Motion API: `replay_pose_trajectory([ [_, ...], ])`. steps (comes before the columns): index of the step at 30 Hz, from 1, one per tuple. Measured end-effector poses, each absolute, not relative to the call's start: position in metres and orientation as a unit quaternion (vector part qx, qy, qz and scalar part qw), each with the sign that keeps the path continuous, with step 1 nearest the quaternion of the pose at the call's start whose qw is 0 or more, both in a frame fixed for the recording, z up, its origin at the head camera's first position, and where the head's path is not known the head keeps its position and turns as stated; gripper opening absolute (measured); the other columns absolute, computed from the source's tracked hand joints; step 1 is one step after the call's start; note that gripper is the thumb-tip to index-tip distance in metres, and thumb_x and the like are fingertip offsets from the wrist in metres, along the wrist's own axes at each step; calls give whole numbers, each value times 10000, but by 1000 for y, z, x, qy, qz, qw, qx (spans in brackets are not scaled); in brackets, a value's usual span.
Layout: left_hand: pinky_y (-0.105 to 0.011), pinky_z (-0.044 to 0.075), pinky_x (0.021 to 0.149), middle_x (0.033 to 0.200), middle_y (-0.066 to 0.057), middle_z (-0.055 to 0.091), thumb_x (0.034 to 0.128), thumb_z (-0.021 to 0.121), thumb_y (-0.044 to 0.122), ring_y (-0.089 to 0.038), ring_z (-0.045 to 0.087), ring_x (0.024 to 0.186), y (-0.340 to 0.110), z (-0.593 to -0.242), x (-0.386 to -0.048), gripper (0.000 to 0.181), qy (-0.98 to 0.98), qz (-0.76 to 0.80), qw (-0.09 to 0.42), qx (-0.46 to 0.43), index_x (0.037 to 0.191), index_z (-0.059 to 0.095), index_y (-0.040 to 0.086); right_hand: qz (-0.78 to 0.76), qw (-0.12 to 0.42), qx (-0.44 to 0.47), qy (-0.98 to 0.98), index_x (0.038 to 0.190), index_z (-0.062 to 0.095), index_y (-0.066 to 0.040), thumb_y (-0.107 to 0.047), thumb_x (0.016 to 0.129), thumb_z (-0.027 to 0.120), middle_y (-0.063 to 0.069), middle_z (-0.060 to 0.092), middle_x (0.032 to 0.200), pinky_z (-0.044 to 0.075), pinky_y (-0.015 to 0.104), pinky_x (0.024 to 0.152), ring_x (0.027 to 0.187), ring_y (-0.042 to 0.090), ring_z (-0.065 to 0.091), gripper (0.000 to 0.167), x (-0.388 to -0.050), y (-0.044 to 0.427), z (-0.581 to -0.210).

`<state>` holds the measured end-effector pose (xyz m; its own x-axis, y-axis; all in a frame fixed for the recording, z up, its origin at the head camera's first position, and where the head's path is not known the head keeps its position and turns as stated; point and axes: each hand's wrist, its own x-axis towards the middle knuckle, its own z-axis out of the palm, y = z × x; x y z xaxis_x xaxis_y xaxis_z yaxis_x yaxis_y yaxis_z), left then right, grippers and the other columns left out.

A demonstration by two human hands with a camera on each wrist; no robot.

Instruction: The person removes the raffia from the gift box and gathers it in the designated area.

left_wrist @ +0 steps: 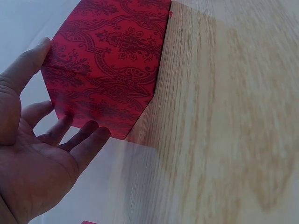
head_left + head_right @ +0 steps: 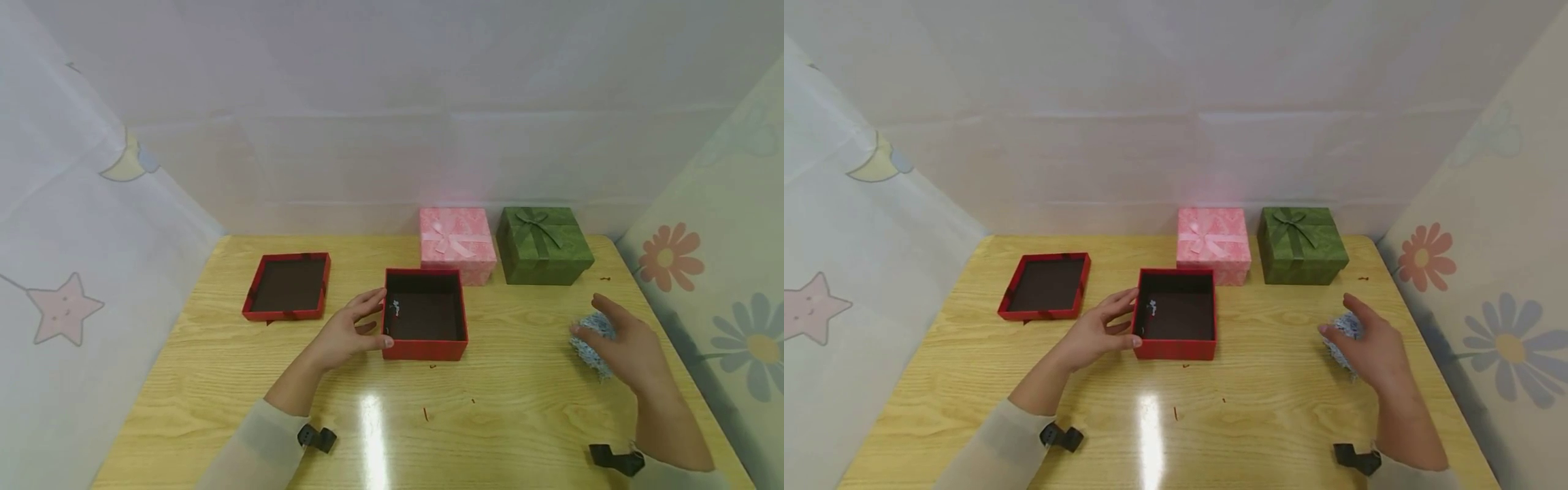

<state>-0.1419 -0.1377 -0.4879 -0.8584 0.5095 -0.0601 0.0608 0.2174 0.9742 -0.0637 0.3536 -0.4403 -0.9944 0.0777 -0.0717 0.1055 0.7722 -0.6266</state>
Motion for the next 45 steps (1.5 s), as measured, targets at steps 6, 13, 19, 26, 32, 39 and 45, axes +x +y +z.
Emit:
replay_pose_trajectory([
  [6,-457,413,1176,1634,198,274,848,881,354,-174,373,1485,-137,-487,-141,900,757,597,188,187,1584,370,438,-361,8,12,933,1640,294,-68,-477,1013,659,257,423,1582,362,771,1012,1433,576,323,833,-67,335,-439],
  [13,-475,405,1181,1640,187,266,848,883,336,-187,359,1492,-137,-488,-142,913,753,602,189,188,1592,360,423,-398,13,-38,916,1628,309,-43,-424,999,703,226,401,1608,411,697,1069,1427,535,388,834,-79,315,-447],
  [19,-461,408,1179,1640,188,272,844,885,346,-165,353,1496,-137,-489,-142,911,753,602,191,185,1590,367,422,-409,1,-60,910,1606,377,-61,-408,983,731,202,419,1604,457,662,1053,1413,510,430,797,-86,298,-454],
  [26,-469,406,1179,1635,196,287,848,884,349,-149,358,1494,-138,-488,-142,898,756,599,190,184,1586,379,427,-428,5,-93,899,1610,405,-163,-408,960,760,110,412,1627,501,599,1038,1384,475,489,779,-93,275,-461],
  [32,-485,398,1182,1652,150,283,854,881,341,-145,352,1496,-138,-488,-143,898,756,598,188,188,1589,372,421,-454,15,-134,881,1610,402,-175,-328,947,791,124,399,1631,470,541,1086,1391,451,492,784,-97,261,-465],
  [39,-499,389,1187,1666,121,272,859,879,318,-176,333,1511,-137,-488,-143,908,752,602,189,190,1602,362,391,-507,35,-205,837,1608,386,-118,-178,895,842,85,331,1670,382,458,1163,1537,321,302,848,-104,243,-469],
  [45,-500,394,1182,1667,113,267,861,878,298,-214,323,1521,-136,-488,-142,922,752,602,186,195,1615,351,356,-518,54,-229,822,1616,371,-98,-181,842,886,86,255,1701,377,465,1166,1563,310,234,933,-108,226,-474],
])
